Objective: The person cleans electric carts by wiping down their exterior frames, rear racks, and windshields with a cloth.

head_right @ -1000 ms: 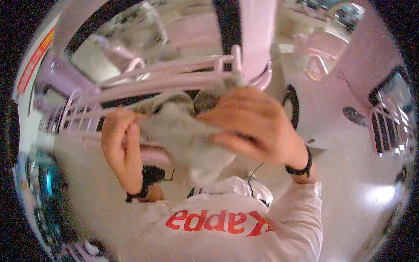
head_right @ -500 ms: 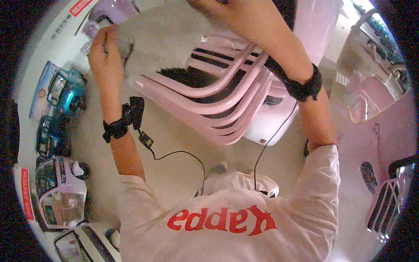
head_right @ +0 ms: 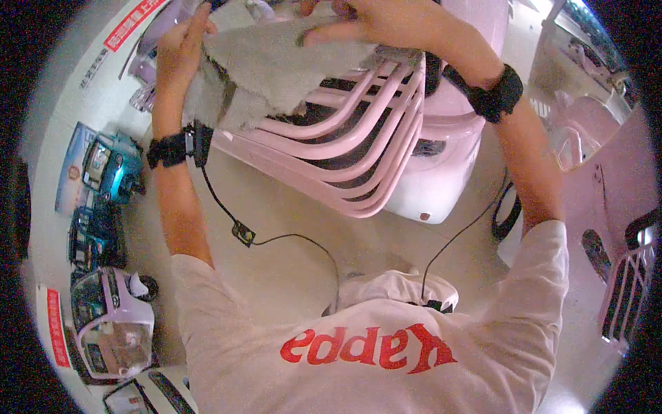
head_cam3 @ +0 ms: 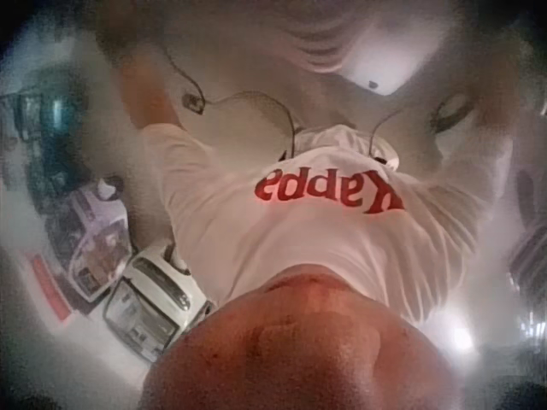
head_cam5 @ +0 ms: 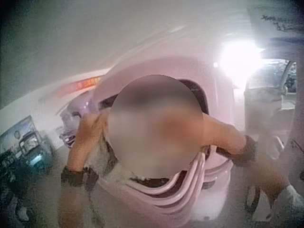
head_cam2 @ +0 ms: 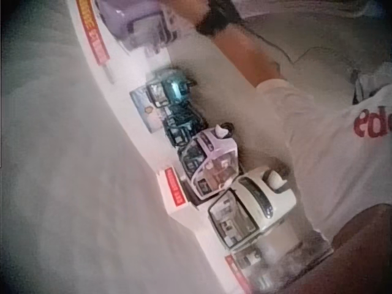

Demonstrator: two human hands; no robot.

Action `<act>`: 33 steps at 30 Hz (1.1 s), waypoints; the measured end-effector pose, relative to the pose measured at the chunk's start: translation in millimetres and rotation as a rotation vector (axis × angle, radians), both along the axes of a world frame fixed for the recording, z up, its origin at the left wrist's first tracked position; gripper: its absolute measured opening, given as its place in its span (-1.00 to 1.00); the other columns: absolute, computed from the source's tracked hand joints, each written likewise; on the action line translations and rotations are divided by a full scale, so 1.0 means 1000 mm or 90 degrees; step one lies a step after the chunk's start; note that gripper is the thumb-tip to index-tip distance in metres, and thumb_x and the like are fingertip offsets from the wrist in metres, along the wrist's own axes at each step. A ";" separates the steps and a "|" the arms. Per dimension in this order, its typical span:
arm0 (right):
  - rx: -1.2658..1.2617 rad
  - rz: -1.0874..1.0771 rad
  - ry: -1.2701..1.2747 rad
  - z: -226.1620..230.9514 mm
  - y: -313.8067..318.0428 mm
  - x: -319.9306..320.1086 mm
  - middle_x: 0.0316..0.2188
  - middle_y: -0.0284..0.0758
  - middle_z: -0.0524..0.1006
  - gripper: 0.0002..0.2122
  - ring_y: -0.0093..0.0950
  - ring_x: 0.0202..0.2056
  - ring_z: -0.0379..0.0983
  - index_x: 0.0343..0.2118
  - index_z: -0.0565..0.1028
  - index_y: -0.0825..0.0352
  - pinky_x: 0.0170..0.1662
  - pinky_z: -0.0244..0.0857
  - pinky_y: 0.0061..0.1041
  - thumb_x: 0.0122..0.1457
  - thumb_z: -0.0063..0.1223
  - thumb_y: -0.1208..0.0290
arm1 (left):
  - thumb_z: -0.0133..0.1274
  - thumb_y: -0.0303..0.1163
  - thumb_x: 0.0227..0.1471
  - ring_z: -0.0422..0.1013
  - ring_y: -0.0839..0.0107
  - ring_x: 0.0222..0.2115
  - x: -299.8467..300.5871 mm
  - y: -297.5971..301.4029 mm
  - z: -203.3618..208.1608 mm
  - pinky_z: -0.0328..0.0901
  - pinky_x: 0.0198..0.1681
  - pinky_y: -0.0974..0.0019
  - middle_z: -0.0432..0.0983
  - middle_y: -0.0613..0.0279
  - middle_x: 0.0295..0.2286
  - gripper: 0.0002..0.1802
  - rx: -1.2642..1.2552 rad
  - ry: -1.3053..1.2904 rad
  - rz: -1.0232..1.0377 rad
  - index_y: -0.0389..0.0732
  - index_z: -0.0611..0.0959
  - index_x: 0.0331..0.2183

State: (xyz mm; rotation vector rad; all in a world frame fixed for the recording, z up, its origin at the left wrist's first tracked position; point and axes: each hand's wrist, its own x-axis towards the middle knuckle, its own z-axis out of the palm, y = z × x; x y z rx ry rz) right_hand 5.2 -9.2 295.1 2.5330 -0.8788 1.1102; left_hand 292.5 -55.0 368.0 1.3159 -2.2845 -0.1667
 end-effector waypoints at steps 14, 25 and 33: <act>0.110 0.109 -0.007 -0.010 -0.039 -0.032 -0.17 -0.17 0.37 -0.71 -0.26 -0.21 0.33 -0.14 0.32 0.45 -0.12 0.22 -0.43 0.07 -0.19 0.45 | -0.07 0.04 -0.11 0.37 0.11 -0.57 -0.023 -0.046 -0.058 0.23 -0.51 0.29 0.44 0.09 -0.59 -0.57 -0.410 -0.022 -0.190 -0.15 0.56 -0.51; 0.169 -0.181 -0.206 0.042 0.000 -0.009 -0.23 -0.24 0.42 -0.62 -0.36 -0.15 0.30 -0.07 0.30 0.36 -0.01 0.10 -0.49 0.19 -0.39 0.20 | -0.10 -0.19 -0.01 0.33 0.36 -0.27 -0.053 -0.029 -0.034 0.18 -0.24 0.45 0.32 -0.06 -0.26 -0.62 -0.390 0.058 -0.117 -0.32 0.52 -0.30; 0.357 0.133 -0.126 -0.037 0.082 -0.033 -0.21 -0.14 0.41 -0.74 -0.37 -0.19 0.34 -0.28 0.43 0.43 -0.10 0.18 -0.48 0.10 -0.17 0.33 | -0.05 -0.31 -0.09 0.38 0.19 -0.30 -0.013 0.062 -0.088 0.21 -0.19 0.24 0.46 0.04 -0.33 -0.70 -0.255 -0.079 -0.384 -0.30 0.53 -0.31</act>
